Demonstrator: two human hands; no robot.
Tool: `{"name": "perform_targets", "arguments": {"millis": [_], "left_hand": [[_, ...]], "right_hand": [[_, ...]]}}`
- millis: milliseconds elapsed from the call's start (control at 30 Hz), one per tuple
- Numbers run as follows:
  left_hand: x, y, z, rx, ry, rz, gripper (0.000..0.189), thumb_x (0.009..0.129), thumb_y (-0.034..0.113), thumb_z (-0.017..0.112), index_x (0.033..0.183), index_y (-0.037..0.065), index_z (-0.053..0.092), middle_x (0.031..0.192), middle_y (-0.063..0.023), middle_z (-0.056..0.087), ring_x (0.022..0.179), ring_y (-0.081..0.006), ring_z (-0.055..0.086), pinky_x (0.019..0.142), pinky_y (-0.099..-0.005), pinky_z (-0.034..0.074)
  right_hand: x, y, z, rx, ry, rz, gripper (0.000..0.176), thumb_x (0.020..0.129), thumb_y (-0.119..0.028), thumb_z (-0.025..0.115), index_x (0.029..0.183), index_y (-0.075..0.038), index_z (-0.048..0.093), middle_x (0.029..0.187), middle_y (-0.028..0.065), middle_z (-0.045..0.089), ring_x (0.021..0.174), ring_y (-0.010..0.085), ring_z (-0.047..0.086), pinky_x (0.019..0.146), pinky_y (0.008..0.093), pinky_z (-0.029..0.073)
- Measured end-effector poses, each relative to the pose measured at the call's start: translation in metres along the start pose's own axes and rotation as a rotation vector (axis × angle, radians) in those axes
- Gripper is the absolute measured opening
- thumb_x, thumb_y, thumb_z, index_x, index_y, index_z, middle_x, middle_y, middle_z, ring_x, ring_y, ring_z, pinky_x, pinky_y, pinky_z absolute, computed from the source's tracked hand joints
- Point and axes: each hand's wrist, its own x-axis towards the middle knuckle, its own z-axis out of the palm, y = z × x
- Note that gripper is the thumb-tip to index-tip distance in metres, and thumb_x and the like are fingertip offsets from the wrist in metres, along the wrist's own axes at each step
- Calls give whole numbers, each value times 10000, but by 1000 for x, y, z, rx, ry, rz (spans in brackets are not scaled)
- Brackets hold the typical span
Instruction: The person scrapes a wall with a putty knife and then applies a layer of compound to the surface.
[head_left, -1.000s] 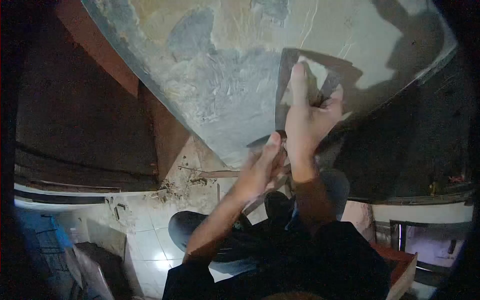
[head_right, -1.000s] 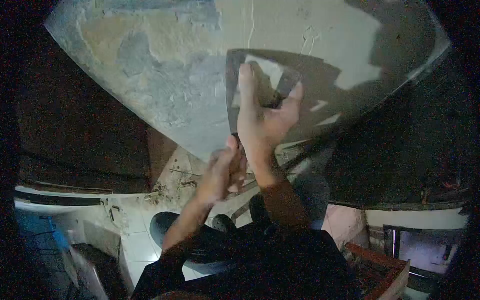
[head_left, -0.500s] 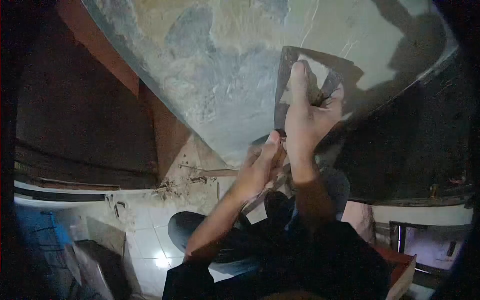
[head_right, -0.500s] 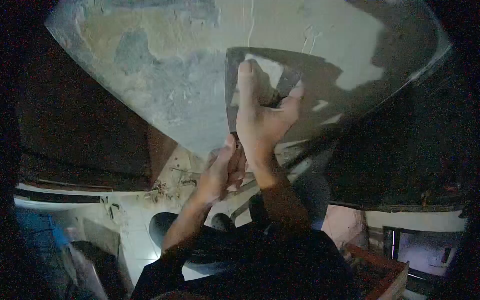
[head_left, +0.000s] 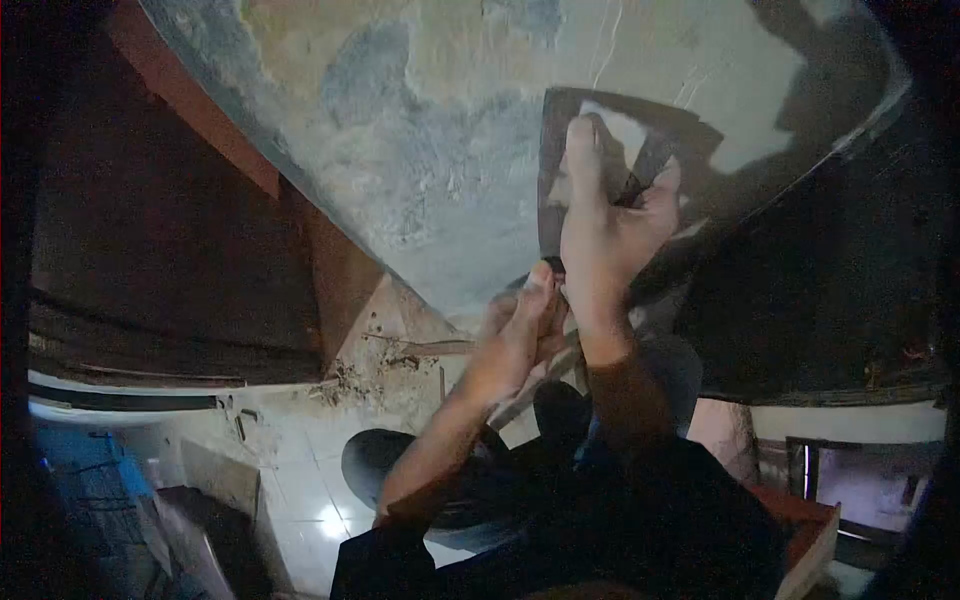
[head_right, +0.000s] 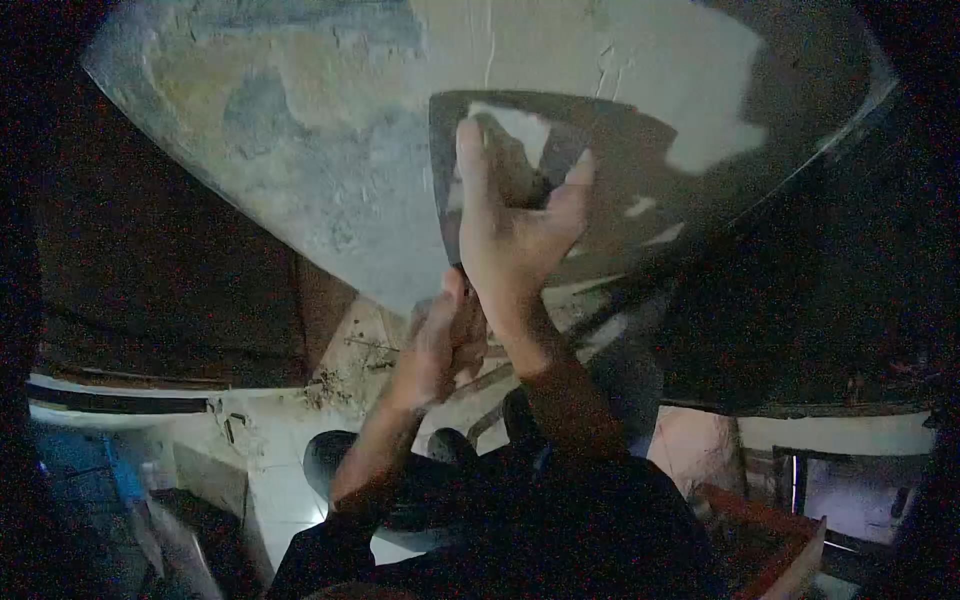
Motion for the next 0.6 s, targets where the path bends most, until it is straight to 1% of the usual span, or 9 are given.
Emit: {"name": "perform_targets", "arguments": {"millis": [33,67,200,233,300,333,433,533,600], "left_hand": [[-2,1,-1,52,-4,73,502,901,513,368,627,95,418,522,27,345,429,-75,328,381,-234,243],[-1,-9,-5,90,-6,26,470,881,554,356,794,101,449,559,20,354,423,-75,295,372,-230,237],[1,-13,-2,149,-9,34,497,880,565,342,857,86,470,619,-9,401,435,-76,303,383,-238,263],[2,-10,-2,142,-5,27,497,880,565,342,857,86,470,619,-9,401,435,-76,303,383,-238,263],[-3,-1,2,79,58,28,528,897,540,342,636,89,428,542,20,374,426,-68,325,386,-231,241],[-10,5,6,-7,31,-86,519,896,535,355,645,88,435,548,21,379,440,-63,333,390,-226,238],[-1,-7,9,53,29,41,512,891,540,364,652,91,428,548,31,356,456,-61,321,395,-219,232],[1,-6,-1,50,12,-8,523,879,563,370,652,94,416,561,36,339,472,-65,298,399,-217,233],[-6,1,4,36,35,-82,544,867,582,376,652,85,431,547,32,351,461,-65,310,390,-220,242]], "right_hand": [[-5,4,-5,-4,-2,15,304,784,-118,671,997,36,520,903,82,609,791,110,571,694,231,459],[-8,11,-9,-54,-18,18,300,779,-114,675,991,33,522,900,78,610,787,109,573,696,231,461],[2,8,-4,-119,-1,-9,297,775,-119,683,972,35,522,887,69,613,780,106,578,690,228,463],[1,5,-2,-135,12,-3,298,775,-124,684,966,37,520,883,67,614,778,104,579,687,226,464],[-4,1,-1,45,0,91,320,771,-134,691,971,39,510,873,67,611,774,103,577,684,228,464],[-7,1,-3,-20,4,75,330,771,-134,692,984,39,508,880,68,612,781,102,576,693,228,463],[-5,0,-9,-77,3,130,349,775,-131,686,1020,40,504,900,78,609,825,105,569,734,232,454],[1,6,-3,-15,37,-4,318,776,-137,685,983,31,510,851,64,609,729,99,566,660,229,459],[-6,3,-8,-76,12,39,303,780,-129,679,976,30,512,851,62,609,724,96,564,653,223,455]]}}
